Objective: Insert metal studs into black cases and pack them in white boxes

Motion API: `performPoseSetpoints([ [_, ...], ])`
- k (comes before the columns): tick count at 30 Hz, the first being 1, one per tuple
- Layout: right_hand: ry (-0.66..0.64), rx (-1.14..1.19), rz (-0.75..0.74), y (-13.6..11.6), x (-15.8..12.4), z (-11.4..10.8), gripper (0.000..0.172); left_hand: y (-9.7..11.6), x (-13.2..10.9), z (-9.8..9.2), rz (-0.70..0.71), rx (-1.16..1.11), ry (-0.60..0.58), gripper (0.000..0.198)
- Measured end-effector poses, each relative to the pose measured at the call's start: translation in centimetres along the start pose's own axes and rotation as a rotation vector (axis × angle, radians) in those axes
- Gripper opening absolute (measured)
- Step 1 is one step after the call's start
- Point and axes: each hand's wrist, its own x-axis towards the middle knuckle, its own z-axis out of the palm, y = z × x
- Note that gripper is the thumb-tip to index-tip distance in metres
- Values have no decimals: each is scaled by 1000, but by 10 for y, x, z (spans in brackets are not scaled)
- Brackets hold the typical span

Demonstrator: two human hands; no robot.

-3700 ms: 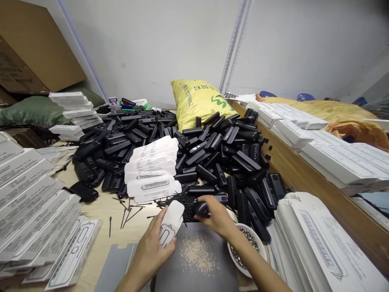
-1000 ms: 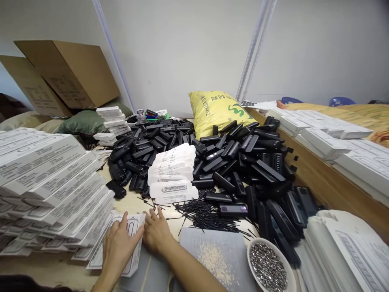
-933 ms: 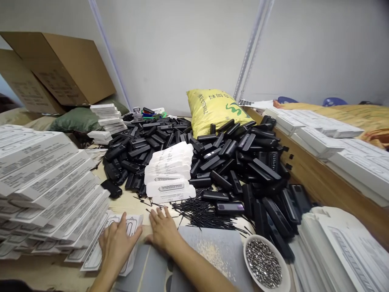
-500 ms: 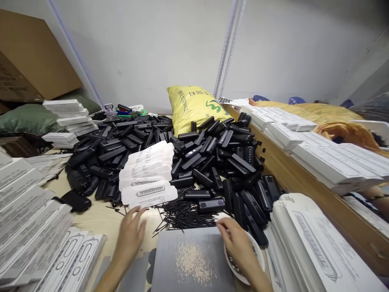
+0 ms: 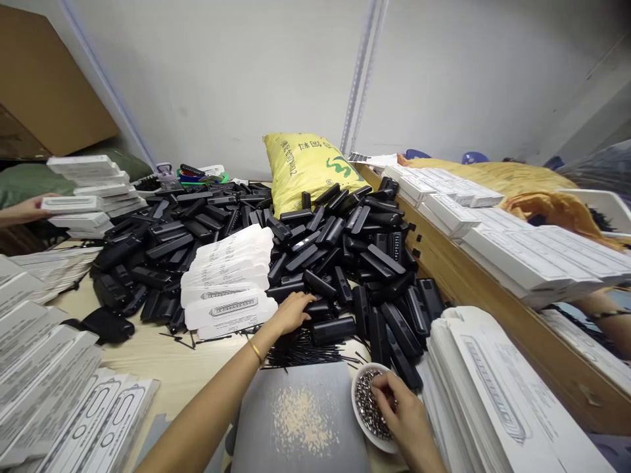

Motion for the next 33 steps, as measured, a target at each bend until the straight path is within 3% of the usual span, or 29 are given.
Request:
performPoseSetpoints([
  [3, 12, 337, 141, -24, 4, 7, 22, 15, -34, -12, -15, -164, 140, 50],
  [7, 0, 648, 220, -59, 9, 37, 26, 43, -92, -13, -236, -942, 309, 50],
  [9, -16, 701, 223, -71, 8, 54, 25, 53, -115, -7, -399, -1244, 365, 45],
  [13, 14, 610, 163, -82, 1, 77, 23, 60, -137, 6, -607, -1537, 510, 26],
  [18, 33, 361, 47, -85, -9, 86, 22, 59, -140, 15, -668, -1671, 554, 21],
  [27, 74, 214, -154, -75, -10, 90, 18, 65, -145, 17, -593, -1544, 568, 37],
  [30, 21, 243, -111, -74, -8, 91, 17, 64, -144, 21, -543, -1498, 582, 43],
  [33, -47, 423, 52, -73, -8, 97, 18, 64, -141, 20, -550, -1475, 558, 44],
])
